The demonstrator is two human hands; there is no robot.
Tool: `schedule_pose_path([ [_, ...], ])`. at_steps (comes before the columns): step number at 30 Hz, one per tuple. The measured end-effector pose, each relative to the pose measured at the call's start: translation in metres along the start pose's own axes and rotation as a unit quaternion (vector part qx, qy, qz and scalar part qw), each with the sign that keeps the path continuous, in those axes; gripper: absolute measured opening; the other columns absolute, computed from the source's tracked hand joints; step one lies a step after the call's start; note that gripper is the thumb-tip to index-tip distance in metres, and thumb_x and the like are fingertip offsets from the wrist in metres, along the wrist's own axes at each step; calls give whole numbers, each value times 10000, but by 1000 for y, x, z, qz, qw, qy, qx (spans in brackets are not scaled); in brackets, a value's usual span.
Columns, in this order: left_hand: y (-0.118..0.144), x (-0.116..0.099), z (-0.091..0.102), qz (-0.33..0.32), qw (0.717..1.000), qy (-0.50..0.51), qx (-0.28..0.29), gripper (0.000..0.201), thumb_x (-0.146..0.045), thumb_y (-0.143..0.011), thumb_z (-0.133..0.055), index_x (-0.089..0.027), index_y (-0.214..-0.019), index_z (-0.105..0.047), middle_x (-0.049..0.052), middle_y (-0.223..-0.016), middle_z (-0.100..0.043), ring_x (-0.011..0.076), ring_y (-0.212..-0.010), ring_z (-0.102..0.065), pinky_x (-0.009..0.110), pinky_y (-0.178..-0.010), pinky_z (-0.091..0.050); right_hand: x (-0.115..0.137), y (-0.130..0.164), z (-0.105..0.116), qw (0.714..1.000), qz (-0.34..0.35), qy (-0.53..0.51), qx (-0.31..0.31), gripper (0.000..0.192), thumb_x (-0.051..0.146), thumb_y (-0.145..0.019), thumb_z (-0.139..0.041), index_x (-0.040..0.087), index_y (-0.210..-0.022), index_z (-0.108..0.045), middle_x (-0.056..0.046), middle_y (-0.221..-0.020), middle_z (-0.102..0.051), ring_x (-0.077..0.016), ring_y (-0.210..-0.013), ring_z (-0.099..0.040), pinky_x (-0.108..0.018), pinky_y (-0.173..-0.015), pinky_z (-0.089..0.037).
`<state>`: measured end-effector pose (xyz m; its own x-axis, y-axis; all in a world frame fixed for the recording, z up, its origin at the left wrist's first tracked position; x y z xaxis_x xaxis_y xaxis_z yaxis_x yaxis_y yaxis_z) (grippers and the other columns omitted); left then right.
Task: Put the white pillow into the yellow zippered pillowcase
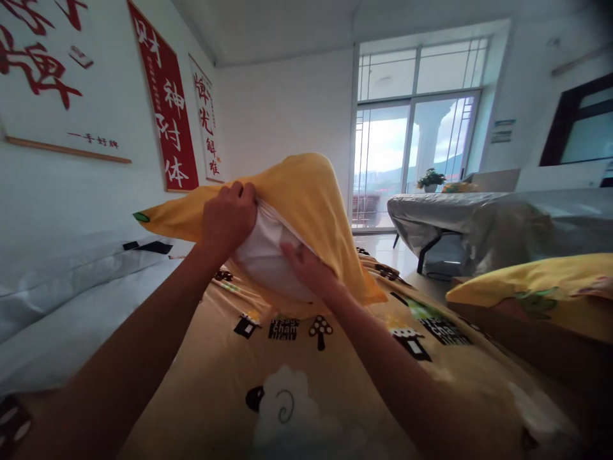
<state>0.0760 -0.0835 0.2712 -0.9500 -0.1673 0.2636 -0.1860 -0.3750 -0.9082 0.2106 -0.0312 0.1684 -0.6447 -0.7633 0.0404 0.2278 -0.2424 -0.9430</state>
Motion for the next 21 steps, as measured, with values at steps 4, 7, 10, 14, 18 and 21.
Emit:
schedule_pose_path([
  [4,-10,1,9,12,1000,6,-10,318,-271,-932,-285,-138,-1072,-537,149,-988,-621,281,-905,-611,341,-700,-433,56,29,-14,993,113,29,19,601,198,-907,-447,157,-1479,-268,-127,-1524,-284,-278,-1423,-213,-459,-1126,-313],
  [7,-18,-3,18,24,999,37,-5,315,-211,-915,-287,-137,-1111,-522,131,-925,-641,250,-823,-628,320,-685,-422,71,29,-22,988,139,60,5,645,131,-869,-475,168,-1480,-272,-104,-1534,-268,-281,-1447,-100,-481,-1170,-223],
  [10,-21,-6,36,50,993,99,-36,290,-188,-883,-344,-150,-1109,-522,85,-814,-644,213,-787,-617,288,-683,-405,63,17,-27,987,145,66,17,705,114,-866,-472,189,-1510,-196,-86,-1500,-342,-273,-1432,-174,-487,-1181,-203],
  [14,-21,-9,73,38,984,152,-88,229,-206,-856,-398,-202,-1023,-555,35,-747,-620,176,-757,-595,268,-655,-363,37,7,-15,982,166,64,59,753,46,-874,-399,276,-1524,-98,-31,-1501,-354,-230,-1409,-260,-440,-1182,-238],
  [18,-18,8,103,42,990,69,-118,222,-273,-877,-374,-223,-987,-561,11,-717,-574,162,-695,-561,297,-596,-283,13,-13,13,972,211,-41,99,769,-72,-854,-182,213,-1503,117,-47,-1560,-206,-136,-1409,-244,-359,-1100,-371],
  [21,-7,39,105,78,987,-5,-140,248,-350,-913,-334,-240,-982,-545,25,-709,-532,200,-711,-552,334,-593,-222,2,-42,29,959,237,-88,131,741,-126,-816,-66,134,-1498,59,-101,-1539,-243,-88,-1363,-332,-319,-1008,-439],
])
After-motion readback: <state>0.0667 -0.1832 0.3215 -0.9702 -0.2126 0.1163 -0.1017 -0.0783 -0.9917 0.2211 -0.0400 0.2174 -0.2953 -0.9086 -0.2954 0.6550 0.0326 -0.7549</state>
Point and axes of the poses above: each hand's wrist, its own y-axis away from the middle knuckle, its own z-axis out of the back of the hand, x = y × z, the point moved 7 cm from there along -y, towards the middle knuckle
